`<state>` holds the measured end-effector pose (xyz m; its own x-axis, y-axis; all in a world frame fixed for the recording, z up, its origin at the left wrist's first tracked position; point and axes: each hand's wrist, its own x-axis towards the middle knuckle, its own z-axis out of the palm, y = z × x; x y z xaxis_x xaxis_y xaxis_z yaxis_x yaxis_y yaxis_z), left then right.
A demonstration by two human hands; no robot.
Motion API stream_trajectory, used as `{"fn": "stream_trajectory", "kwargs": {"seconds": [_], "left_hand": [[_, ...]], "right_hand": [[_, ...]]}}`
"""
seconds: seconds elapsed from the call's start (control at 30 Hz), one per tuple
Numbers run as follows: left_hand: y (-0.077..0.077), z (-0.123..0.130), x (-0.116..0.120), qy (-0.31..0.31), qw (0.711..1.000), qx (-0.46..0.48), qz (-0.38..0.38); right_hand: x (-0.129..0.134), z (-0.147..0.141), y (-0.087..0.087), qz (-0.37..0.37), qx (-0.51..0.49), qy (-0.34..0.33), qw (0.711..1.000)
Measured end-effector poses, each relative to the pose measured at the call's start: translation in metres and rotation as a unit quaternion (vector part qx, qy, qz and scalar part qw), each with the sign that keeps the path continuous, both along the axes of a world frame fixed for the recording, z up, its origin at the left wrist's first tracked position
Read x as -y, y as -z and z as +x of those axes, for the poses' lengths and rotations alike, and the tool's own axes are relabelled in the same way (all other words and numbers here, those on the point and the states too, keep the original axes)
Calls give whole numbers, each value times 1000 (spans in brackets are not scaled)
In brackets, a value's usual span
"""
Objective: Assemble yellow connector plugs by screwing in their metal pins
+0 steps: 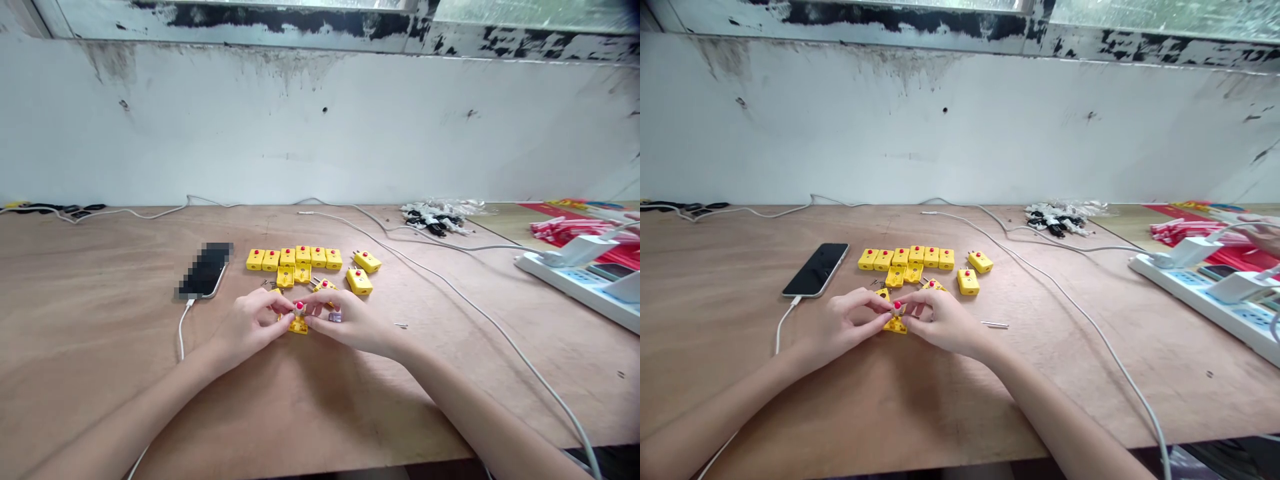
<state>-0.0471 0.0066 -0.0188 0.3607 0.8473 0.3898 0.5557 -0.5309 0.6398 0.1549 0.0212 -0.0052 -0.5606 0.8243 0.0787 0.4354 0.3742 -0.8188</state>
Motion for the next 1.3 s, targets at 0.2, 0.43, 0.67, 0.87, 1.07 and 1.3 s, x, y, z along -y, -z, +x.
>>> {"fn": "stream_trajectory", "kwargs": {"seconds": [0.2, 0.43, 0.67, 0.87, 1.07, 1.3], "left_hand": [[-6, 5, 4, -17, 997, 57, -54], [-1, 4, 2, 8, 998, 51, 45], [5, 6, 3, 10, 993, 68, 92], [4, 10, 6, -12, 984, 170, -52], [5, 14, 2, -11, 941, 288, -176], [3, 10, -4, -42, 945, 275, -171]], "right_hand": [[0, 2, -3, -1, -15, 3, 1000], [-7, 1, 7, -157, -148, -25, 976], [-3, 1, -4, -199, -127, 23, 971], [1, 0, -10, -190, -122, 21, 974], [1, -4, -3, -194, -204, 18, 959], [3, -10, 5, 37, -143, 75, 986]]}}
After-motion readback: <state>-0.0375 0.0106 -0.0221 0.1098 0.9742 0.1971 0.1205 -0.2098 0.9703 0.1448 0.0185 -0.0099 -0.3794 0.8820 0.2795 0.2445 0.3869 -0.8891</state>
